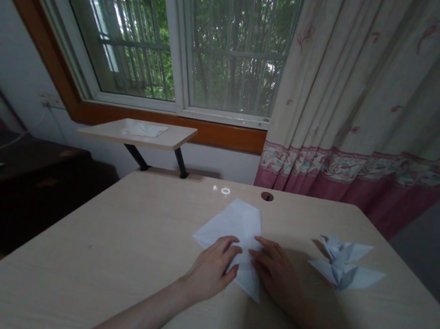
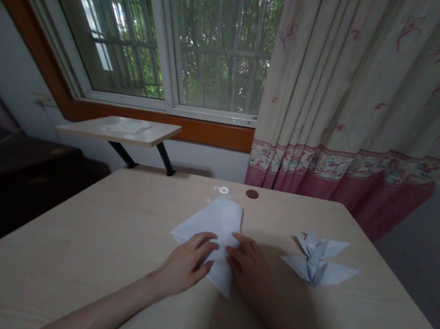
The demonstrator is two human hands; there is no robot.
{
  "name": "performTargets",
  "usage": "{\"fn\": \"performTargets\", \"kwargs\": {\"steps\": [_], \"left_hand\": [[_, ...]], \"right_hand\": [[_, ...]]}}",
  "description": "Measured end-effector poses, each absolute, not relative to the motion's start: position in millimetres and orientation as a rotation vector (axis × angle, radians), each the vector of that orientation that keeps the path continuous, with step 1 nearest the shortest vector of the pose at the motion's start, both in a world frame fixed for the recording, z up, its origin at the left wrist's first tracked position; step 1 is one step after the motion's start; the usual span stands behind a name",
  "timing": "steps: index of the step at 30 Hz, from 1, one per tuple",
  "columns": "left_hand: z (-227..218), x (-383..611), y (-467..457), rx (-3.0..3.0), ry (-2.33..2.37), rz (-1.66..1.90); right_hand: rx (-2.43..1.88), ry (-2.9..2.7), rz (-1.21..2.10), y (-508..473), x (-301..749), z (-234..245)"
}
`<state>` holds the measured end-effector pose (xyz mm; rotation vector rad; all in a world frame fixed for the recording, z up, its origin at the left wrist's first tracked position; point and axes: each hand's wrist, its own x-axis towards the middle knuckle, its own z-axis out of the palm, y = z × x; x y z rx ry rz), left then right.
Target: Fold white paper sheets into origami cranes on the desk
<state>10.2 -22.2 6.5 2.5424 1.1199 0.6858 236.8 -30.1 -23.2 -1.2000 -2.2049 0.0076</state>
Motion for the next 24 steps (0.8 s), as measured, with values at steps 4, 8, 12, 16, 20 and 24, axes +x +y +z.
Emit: {"fn": "performTargets", "kwargs": {"steps": [4, 8, 12, 16, 20, 24], "left_hand": [[6, 11, -23, 2.568, 1.14, 0.666], [7, 12, -23, 2.567, 1.147, 0.651], [7, 12, -23, 2.56, 1.131, 0.64], [6, 11, -23, 2.574, 1.108, 0.634], [7, 12, -24, 2.595, 1.105, 0.59], [7, 14, -23, 2.631, 1.081, 0.59]], "right_hand": [[-1.218, -2.28, 0.04, -32, 238, -20], [-1.253, -2.28, 0.093, -34, 238, -13], [-1.29, -2.197, 0.148, -32, 238, -11], [-1.3, -2.04, 0.11, -28, 239, -18], [-1.294, -1.978, 0.101, -26, 240, -24], [-1.316, -1.997, 0.098, -25, 241, -24]]}}
